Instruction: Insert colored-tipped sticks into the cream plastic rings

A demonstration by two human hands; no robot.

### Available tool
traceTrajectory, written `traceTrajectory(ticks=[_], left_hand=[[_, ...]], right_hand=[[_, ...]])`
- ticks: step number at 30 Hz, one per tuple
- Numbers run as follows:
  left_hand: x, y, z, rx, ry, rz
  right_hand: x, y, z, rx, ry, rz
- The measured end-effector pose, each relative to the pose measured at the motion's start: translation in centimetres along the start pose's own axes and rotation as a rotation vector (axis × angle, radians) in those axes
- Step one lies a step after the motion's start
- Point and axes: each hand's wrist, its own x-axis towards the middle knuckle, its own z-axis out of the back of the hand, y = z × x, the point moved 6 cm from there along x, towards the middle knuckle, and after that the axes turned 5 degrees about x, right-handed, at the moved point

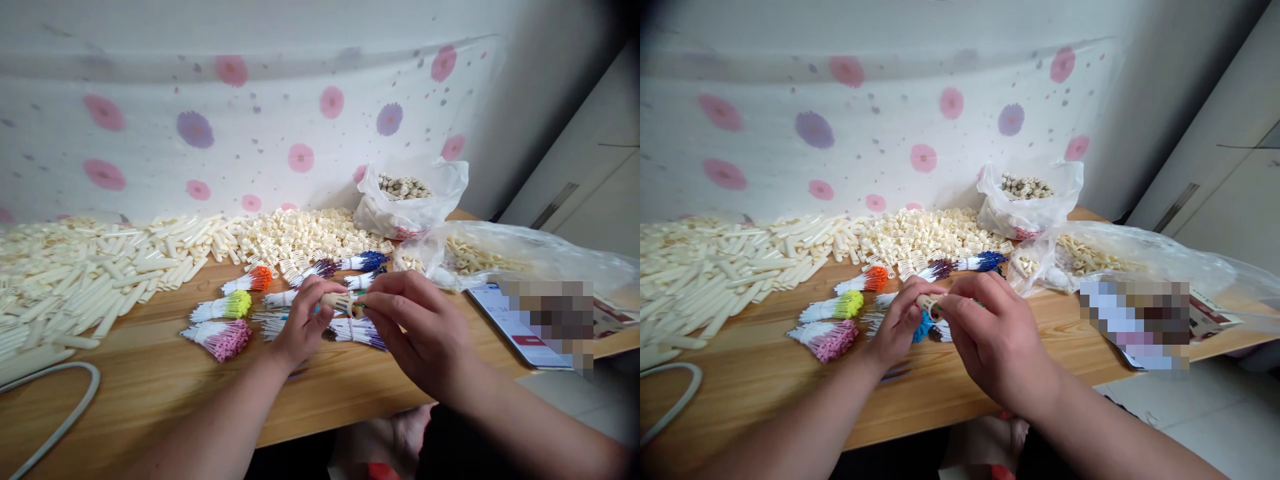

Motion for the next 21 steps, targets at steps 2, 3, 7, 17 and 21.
traceTrajectory(ticks=[2,3,7,17,21], left_hand=[[0.0,-0.1,0.1,0.038,-0.009,-0.002],[-0.1,-0.2,0.1,0.054,-0.019,-0.007],[-0.2,-0.2,0.3,0.100,-0.075,-0.029],[-0.6,-0.9,1.0,0.310,-0.262,-0.084],[-0.8,-1.0,1.2,0.395,-0.321,-0.101]], right_hand=[[-0.2,-0.3,0.1,-0.026,-0.030,-0.007],[-0.2,-0.4,0.2,-0.034,-0.046,-0.007],[-0.2,-0.6,0.3,-0.034,-0.061,-0.015],[-0.4,-1.6,-0.4,0.118,-0.078,-0.203],[-0.7,-2.3,-0.9,0.188,-0.097,-0.317]])
